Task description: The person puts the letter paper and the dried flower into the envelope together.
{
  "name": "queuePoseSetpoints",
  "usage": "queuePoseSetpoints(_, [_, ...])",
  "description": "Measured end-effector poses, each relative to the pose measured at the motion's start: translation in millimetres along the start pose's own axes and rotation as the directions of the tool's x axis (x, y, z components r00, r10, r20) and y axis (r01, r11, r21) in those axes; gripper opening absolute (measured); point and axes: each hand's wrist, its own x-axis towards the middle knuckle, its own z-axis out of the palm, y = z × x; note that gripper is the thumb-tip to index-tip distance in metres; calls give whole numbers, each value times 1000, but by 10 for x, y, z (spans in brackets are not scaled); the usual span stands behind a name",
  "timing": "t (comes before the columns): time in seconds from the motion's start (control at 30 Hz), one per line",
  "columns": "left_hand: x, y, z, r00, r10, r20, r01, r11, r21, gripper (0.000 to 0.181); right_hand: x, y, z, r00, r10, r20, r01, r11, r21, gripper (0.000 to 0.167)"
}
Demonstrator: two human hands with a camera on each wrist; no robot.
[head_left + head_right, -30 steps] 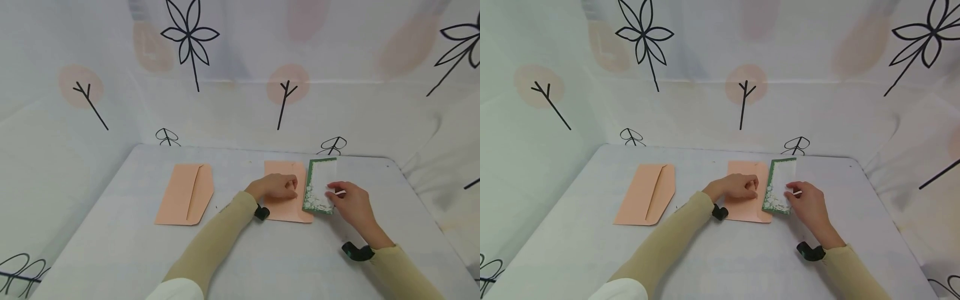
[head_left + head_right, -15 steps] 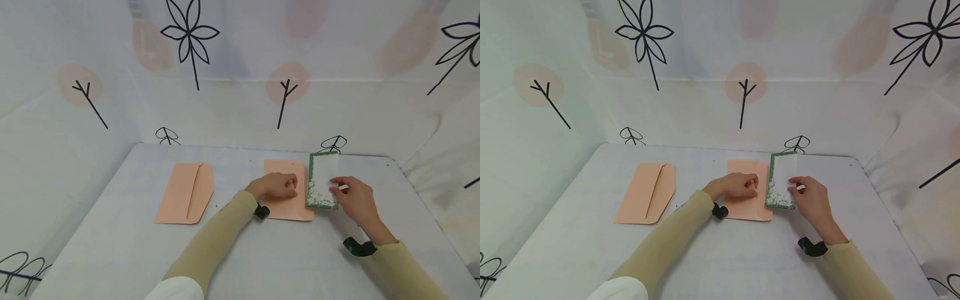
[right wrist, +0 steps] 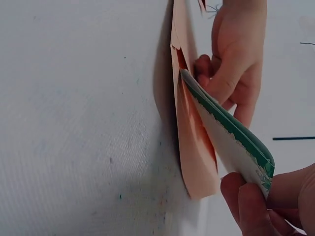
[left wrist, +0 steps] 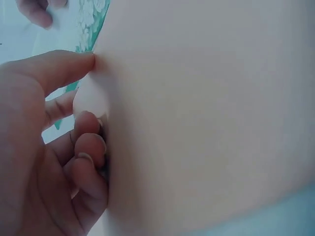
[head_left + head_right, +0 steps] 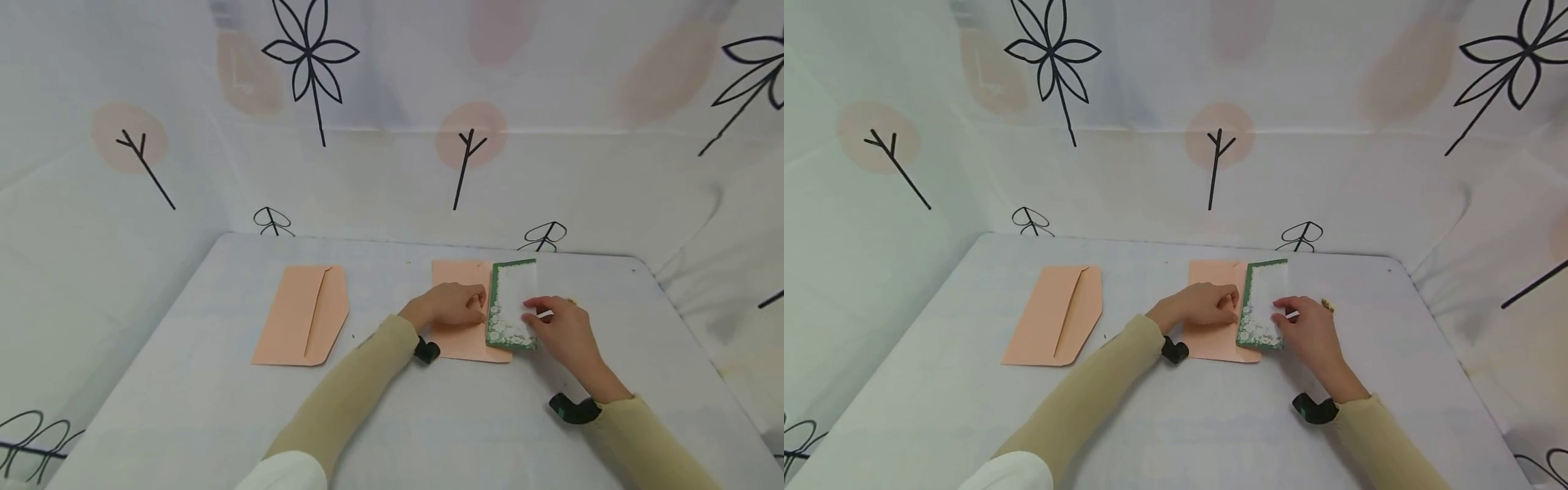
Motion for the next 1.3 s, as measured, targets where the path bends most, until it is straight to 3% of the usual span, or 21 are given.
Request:
queuePoseSetpoints(0.23, [0, -26, -3, 999, 46, -25, -47, 998, -34, 21, 49, -43, 48, 996, 29, 87, -29, 1000, -10, 26])
queuePoseSetpoints(0.4, [2, -28, -40, 997, 68, -28, -70, 995, -69, 20, 62, -69, 73, 994, 27, 104, -25, 999, -22, 25])
queuePoseSetpoints(0.83, [-30, -21, -78, 997, 72, -34, -74, 993, -86, 18, 133, -53, 147, 968, 44, 248, -37, 999, -30, 25])
queuePoseSetpoints(1.3, [-19, -25, -59, 996, 83, -36, -85, 993, -77, 19, 151, -20, 220, 957, 63, 283, -58, 998, -26, 27])
